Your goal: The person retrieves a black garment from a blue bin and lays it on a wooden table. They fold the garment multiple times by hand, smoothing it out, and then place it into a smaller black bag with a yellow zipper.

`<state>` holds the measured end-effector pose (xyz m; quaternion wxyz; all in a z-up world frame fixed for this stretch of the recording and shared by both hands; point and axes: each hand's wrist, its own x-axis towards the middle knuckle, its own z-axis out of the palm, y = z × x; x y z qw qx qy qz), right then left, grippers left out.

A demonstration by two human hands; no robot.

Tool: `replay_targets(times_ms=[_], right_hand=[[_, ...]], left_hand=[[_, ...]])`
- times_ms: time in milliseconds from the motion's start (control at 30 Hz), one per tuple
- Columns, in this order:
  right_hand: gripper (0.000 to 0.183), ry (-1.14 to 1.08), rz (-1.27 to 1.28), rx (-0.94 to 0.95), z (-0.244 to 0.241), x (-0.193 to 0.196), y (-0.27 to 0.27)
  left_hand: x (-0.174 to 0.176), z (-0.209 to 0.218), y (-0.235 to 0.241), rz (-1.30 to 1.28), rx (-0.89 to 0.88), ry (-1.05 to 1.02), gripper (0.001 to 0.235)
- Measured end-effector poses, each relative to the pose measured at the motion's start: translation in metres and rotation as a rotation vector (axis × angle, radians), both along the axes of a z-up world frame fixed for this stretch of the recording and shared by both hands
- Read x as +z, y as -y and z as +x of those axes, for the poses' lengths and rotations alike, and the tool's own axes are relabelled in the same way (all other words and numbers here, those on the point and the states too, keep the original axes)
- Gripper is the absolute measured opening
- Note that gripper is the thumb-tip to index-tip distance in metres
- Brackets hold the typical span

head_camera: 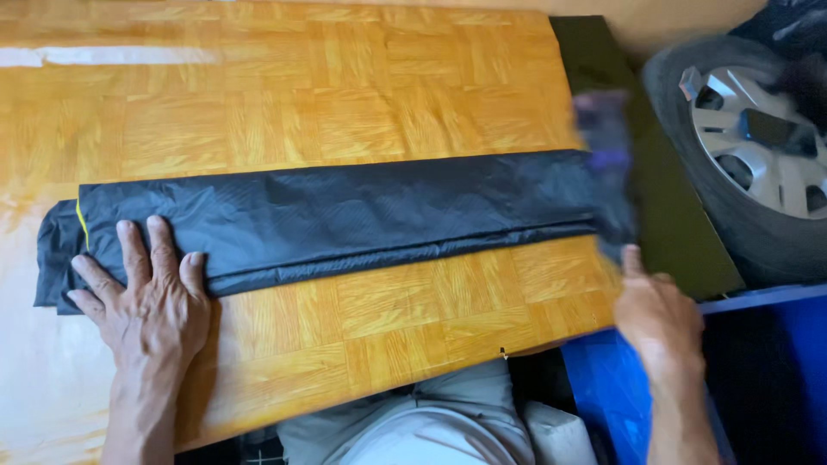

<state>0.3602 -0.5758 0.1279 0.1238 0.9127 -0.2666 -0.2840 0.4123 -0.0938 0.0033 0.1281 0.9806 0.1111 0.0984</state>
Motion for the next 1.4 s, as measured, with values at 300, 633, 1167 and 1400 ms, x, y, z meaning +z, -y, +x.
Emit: replay_targets(times_ms=[300, 633, 1167, 1400], right_hand=[[0.075, 0.597, 0.167, 0.369, 0.006, -0.074, -0.049], [0.063, 0.461, 0.53, 0.97, -0.003, -0.085, -0.242], [0.06, 0.845, 0.285, -0.085, 0.014, -0.098, 0.128], [0.057, 0.867, 0.243, -0.051, 0.01, -0.103, 0.127]], left_hand=[[-0.022, -0.012, -0.016, 0.013, 0.129, 0.033, 0.088], [-0.015, -0.012, -0.015, -0.023, -0.011, 0.004, 0.124], [0.025, 0.026, 0.01, 0.315, -0.746, 0.443, 0.056], [0.017, 0.047, 0.018, 0.314, -0.937, 0.314, 0.057]])
